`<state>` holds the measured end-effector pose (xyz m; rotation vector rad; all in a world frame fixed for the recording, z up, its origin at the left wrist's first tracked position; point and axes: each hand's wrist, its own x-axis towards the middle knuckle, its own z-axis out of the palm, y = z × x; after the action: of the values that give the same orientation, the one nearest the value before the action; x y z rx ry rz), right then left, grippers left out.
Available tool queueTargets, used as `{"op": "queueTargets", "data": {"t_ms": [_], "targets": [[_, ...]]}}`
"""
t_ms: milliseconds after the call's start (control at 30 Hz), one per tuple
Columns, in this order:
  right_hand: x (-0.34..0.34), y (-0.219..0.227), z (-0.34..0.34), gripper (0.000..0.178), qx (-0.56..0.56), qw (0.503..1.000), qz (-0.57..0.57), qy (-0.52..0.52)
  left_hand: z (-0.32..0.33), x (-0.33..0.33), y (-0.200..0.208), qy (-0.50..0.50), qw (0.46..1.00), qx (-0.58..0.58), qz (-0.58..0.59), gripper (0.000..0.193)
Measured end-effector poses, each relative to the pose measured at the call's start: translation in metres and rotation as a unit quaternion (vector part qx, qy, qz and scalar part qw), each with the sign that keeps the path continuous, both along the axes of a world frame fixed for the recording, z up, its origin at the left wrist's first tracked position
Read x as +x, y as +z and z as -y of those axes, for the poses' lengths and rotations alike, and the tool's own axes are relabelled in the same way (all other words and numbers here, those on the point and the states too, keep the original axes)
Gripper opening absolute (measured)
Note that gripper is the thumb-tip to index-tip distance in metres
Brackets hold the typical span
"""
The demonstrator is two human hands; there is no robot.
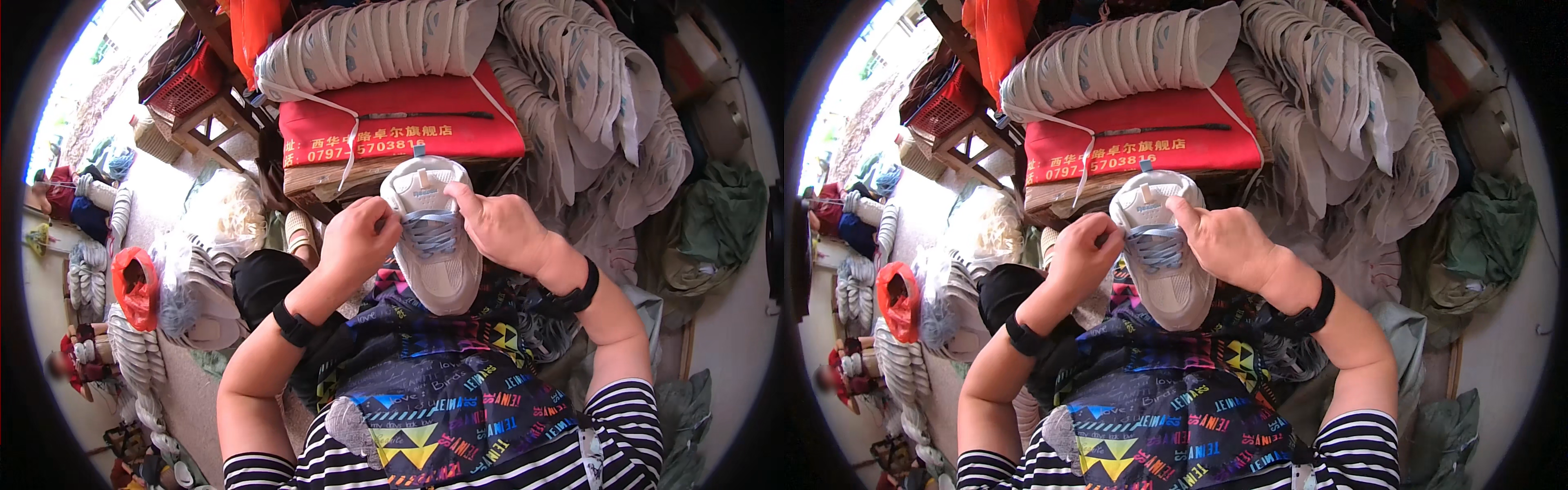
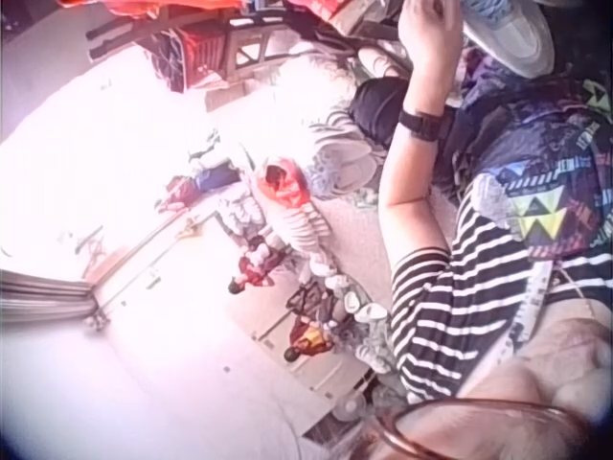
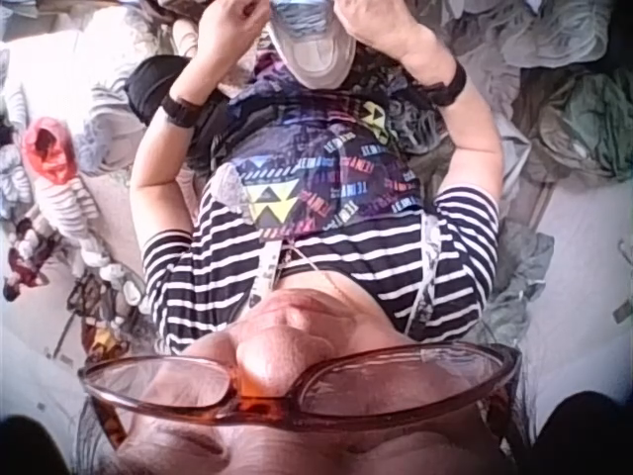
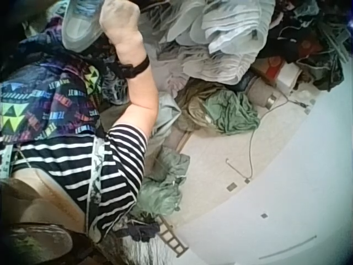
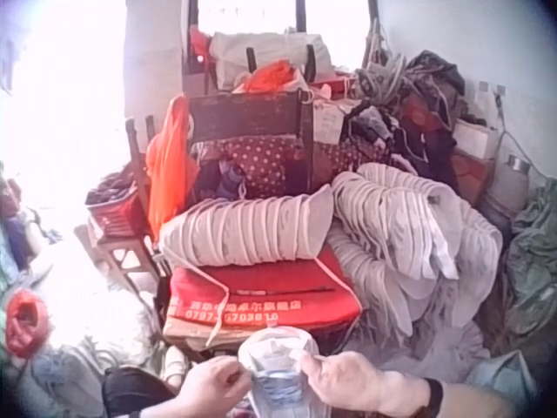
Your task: The recorder is lacing a white sneaker, threading the light-blue laces through the eyelets and pulling them tight.
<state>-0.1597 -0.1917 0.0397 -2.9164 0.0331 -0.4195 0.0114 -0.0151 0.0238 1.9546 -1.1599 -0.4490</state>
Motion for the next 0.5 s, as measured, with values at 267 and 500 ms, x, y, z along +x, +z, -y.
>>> {"op": "queueTargets", "data": {"t_ms": [267, 500], "targets": [[0.011, 0.023, 0.001, 0.034, -0.062, 0.988, -0.136, -0.026, 0.002, 0.024, 0.031, -0.133, 0.979, 0.068, 0.140, 0.019], [0.021, 0.044, 0.016, 0.016, -0.139, 0.989, -0.038, 0.035, 0.009, 0.039, 0.035, -0.214, 0.965, 0.000, 0.153, 0.038]]}}
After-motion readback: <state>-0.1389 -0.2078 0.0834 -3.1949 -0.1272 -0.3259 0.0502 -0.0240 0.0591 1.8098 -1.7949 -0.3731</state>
